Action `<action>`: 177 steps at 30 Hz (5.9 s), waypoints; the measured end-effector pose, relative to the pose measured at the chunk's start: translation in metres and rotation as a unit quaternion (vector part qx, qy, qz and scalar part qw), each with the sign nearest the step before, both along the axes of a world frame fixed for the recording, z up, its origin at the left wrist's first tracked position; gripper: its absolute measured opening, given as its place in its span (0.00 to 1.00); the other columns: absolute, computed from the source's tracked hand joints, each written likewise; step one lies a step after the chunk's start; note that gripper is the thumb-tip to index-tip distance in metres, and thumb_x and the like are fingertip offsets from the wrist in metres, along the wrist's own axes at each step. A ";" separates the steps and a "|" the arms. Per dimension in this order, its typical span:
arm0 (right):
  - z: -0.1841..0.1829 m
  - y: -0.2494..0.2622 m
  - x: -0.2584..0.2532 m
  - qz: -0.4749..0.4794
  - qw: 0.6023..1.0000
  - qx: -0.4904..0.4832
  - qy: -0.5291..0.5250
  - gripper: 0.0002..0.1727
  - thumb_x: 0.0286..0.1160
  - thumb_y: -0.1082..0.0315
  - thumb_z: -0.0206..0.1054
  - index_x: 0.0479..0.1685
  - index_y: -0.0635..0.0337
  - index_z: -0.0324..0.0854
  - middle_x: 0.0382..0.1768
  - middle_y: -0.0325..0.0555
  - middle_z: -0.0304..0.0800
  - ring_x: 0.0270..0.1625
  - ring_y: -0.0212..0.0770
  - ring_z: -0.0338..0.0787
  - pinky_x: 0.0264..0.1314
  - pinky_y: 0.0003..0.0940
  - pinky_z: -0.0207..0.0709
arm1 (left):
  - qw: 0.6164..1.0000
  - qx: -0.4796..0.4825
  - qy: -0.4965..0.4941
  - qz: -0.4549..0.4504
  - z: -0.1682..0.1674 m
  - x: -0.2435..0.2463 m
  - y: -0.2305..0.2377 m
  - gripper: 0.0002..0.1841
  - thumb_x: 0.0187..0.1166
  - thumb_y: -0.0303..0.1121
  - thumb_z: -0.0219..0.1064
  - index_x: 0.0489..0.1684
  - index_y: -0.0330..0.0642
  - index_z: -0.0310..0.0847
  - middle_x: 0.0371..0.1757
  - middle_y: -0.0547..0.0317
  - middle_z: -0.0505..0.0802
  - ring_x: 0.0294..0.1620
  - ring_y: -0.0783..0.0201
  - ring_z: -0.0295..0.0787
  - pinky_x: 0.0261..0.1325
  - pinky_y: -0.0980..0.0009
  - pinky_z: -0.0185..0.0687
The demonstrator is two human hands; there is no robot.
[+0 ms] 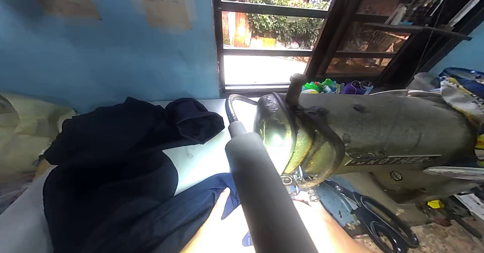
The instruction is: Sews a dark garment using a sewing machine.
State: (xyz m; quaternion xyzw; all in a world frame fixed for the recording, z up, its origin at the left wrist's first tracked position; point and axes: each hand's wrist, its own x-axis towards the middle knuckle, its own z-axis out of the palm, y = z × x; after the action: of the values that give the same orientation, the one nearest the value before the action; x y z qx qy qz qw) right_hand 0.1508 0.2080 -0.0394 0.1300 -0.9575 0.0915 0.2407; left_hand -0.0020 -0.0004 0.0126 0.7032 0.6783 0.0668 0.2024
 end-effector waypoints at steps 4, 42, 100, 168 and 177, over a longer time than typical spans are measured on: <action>0.009 -0.005 0.000 -0.003 1.000 -0.003 -0.028 0.14 0.80 0.65 0.59 0.42 0.46 0.95 0.55 0.48 0.97 0.56 0.48 0.95 0.64 0.58 0.73 | 0.996 -0.085 -0.011 0.016 0.022 0.002 0.010 0.34 0.82 0.55 0.57 0.87 0.50 0.69 0.89 0.32 0.64 0.95 0.39 0.48 0.84 0.22 0.20; 0.003 0.010 -0.024 -0.018 0.997 -0.050 -0.050 0.15 0.77 0.61 0.59 0.51 0.43 0.93 0.53 0.43 0.96 0.60 0.48 0.92 0.60 0.57 0.80 | 0.954 0.294 0.051 0.004 0.008 -0.033 -0.002 0.23 0.82 0.46 0.53 0.14 0.47 0.78 0.36 0.53 0.90 0.51 0.53 0.87 0.78 0.45 0.59; 0.014 -0.021 0.009 0.132 0.985 -0.062 0.089 0.15 0.83 0.66 0.58 0.34 0.55 0.91 0.20 0.48 0.84 0.28 0.47 0.86 0.36 0.37 0.79 | 0.735 0.050 -0.591 0.328 -0.016 0.011 0.026 0.30 0.59 0.13 0.71 0.53 0.47 0.58 0.34 0.72 0.89 0.26 0.78 0.87 0.28 0.81 0.84; 0.011 -0.001 -0.009 0.135 0.990 0.011 0.028 0.12 0.78 0.68 0.60 0.25 0.55 0.81 0.27 0.46 0.86 0.37 0.46 0.89 0.45 0.39 0.81 | 0.975 0.218 0.009 0.032 -0.014 -0.005 0.013 0.19 0.86 0.42 0.53 0.42 0.43 0.89 0.58 0.47 0.93 0.62 0.45 0.87 0.64 0.46 0.73; 0.021 -0.013 0.008 0.127 0.992 0.012 -0.024 0.12 0.75 0.69 0.59 0.23 0.58 0.81 0.25 0.49 0.85 0.36 0.49 0.89 0.42 0.41 0.80 | 0.990 0.129 0.060 0.002 -0.008 -0.004 0.014 0.24 0.90 0.45 0.49 0.68 0.42 0.85 0.72 0.50 0.89 0.74 0.45 0.82 0.72 0.40 0.68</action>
State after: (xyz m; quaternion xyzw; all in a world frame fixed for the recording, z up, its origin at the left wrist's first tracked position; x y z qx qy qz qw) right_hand 0.1583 0.1948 -0.0180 0.2508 -0.9399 0.1127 0.2024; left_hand -0.0058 0.0135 0.0045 0.7251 0.6760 0.1119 0.0687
